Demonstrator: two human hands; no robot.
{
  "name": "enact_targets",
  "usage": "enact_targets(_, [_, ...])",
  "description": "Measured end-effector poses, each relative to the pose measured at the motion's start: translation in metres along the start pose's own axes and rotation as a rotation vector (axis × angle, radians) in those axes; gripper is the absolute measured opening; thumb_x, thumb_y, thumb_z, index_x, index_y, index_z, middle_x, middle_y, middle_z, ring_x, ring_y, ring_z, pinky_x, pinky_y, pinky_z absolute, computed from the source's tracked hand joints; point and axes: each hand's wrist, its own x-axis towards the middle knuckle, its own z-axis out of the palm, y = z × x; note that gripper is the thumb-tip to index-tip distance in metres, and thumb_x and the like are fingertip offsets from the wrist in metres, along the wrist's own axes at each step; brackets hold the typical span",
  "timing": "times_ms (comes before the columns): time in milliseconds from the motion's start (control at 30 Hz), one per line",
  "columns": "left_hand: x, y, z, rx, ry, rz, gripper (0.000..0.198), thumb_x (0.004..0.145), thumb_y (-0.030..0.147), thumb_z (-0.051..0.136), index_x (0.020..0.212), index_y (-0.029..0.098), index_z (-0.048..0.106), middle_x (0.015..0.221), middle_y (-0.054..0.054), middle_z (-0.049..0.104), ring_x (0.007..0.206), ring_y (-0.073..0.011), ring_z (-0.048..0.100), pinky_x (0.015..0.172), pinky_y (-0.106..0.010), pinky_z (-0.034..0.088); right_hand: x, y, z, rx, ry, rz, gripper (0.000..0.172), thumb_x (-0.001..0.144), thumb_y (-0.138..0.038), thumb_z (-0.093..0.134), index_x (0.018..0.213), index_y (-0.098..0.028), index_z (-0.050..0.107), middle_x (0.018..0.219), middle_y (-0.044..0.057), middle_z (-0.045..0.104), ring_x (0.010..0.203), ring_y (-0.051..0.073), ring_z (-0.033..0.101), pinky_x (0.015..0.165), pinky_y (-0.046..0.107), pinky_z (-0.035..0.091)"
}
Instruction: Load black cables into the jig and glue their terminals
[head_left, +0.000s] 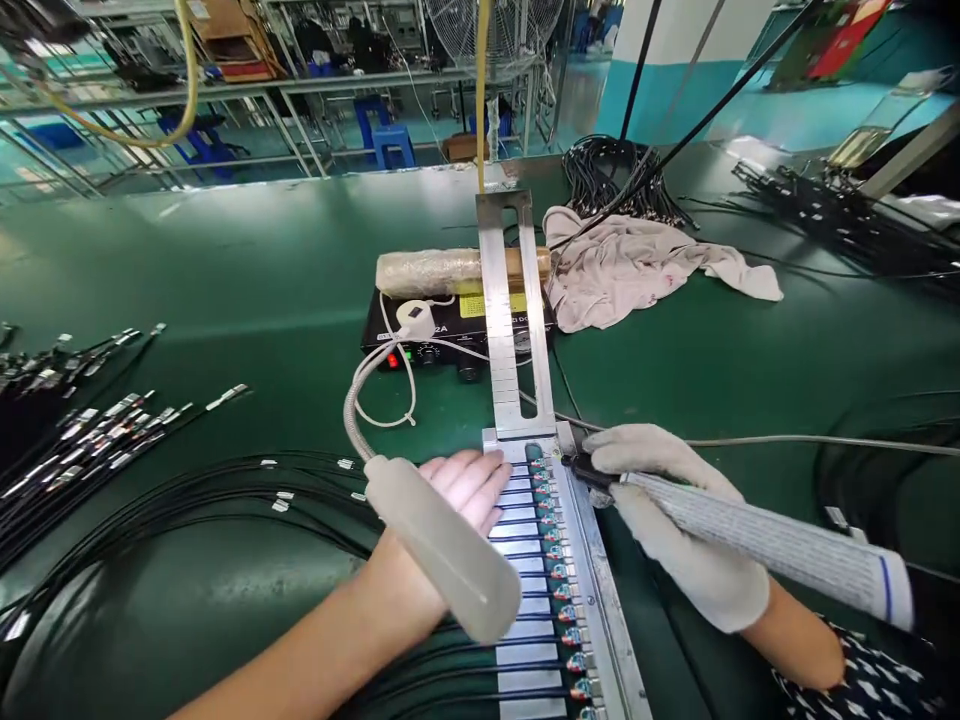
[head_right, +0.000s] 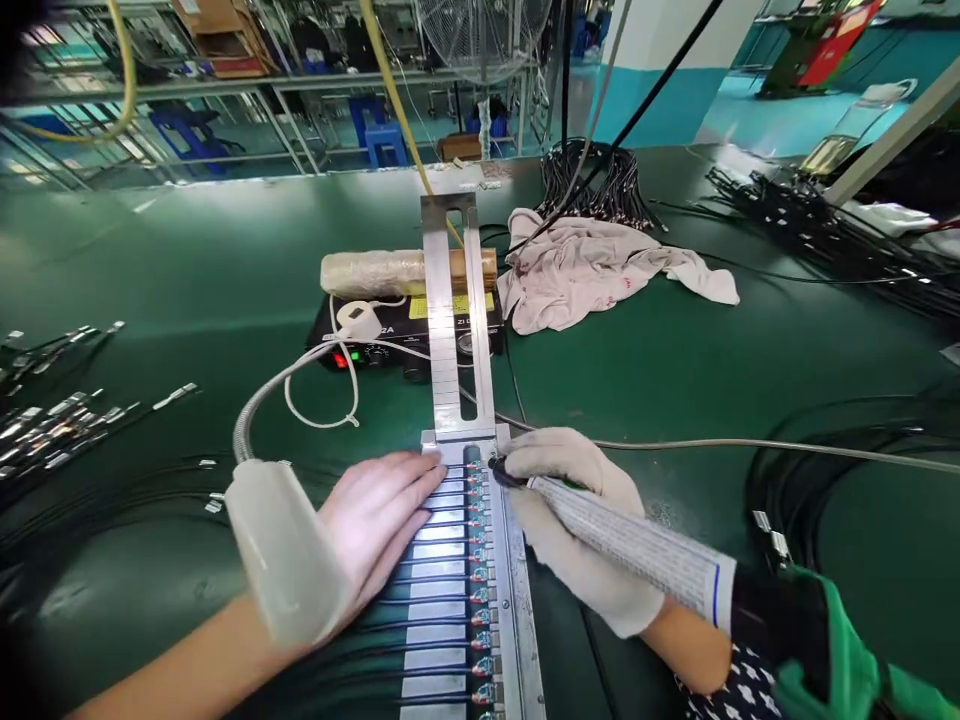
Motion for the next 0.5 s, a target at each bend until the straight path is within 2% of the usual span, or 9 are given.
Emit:
enact_targets(167, [-0.006, 0.007, 0.021, 0.149, 0.145, 0.009, 0.036, 0.101, 0.018, 0.031, 0.130, 0.016, 0.053, 0.130, -0.005, 0.063, 0.114, -0.0204, 0.058, 0.097, -0.037, 0.041, -0.002, 0.000, 0.004, -0.134, 0.020, -0.052, 0.018, 0.082, -0.009, 0.066, 0.096, -0.021, 0.067, 0.100, 0.003, 0.069, 0.095, 0.014, 0.067, 0.090, 0.023, 0.054])
enact_targets(300, [-0.001, 0.008, 0.023, 0.208, 0.224, -0.001, 0.036, 0.102, 0.019, 0.030, 0.122, 0.019, 0.060, 0.123, -0.002, 0.068, 0.108, -0.0180, 0.061, 0.092, -0.034, 0.043, -0.003, 0.000, 0.005, -0.123, 0.009, -0.061, 0.020, 0.081, -0.007, 0.066, 0.096, -0.020, 0.067, 0.100, 0.002, 0.070, 0.094, 0.014, 0.068, 0.090, 0.023, 0.055])
enact_targets(333, [-0.001, 0.009, 0.020, 0.208, 0.200, 0.000, 0.036, 0.102, 0.020, 0.031, 0.122, 0.019, 0.060, 0.124, -0.002, 0.067, 0.109, -0.0181, 0.060, 0.093, -0.034, 0.043, -0.003, 0.000, 0.005, -0.121, 0.008, -0.059, 0.020, 0.081, -0.007, 0.067, 0.096, -0.020, 0.068, 0.100, 0.003, 0.070, 0.093, 0.014, 0.068, 0.090, 0.023, 0.056])
enact_targets(467, [0.000, 0.009, 0.003, 0.186, -0.054, 0.009, 0.038, 0.101, 0.025, 0.035, 0.133, 0.016, 0.054, 0.137, -0.004, 0.058, 0.120, -0.0213, 0.056, 0.099, -0.036, 0.044, -0.002, 0.000, 0.007, -0.125, 0.009, -0.030, 0.017, 0.082, -0.010, 0.068, 0.095, -0.021, 0.069, 0.098, 0.003, 0.071, 0.092, 0.015, 0.069, 0.089, 0.024, 0.057])
enact_targets(500, [0.000, 0.009, 0.000, 0.185, -0.086, 0.008, 0.039, 0.101, 0.025, 0.035, 0.134, 0.015, 0.053, 0.139, -0.004, 0.057, 0.121, -0.0218, 0.055, 0.099, -0.037, 0.044, -0.002, 0.001, 0.007, -0.128, 0.007, -0.023, 0.017, 0.082, -0.011, 0.069, 0.095, -0.021, 0.069, 0.098, 0.003, 0.071, 0.092, 0.015, 0.069, 0.088, 0.024, 0.057])
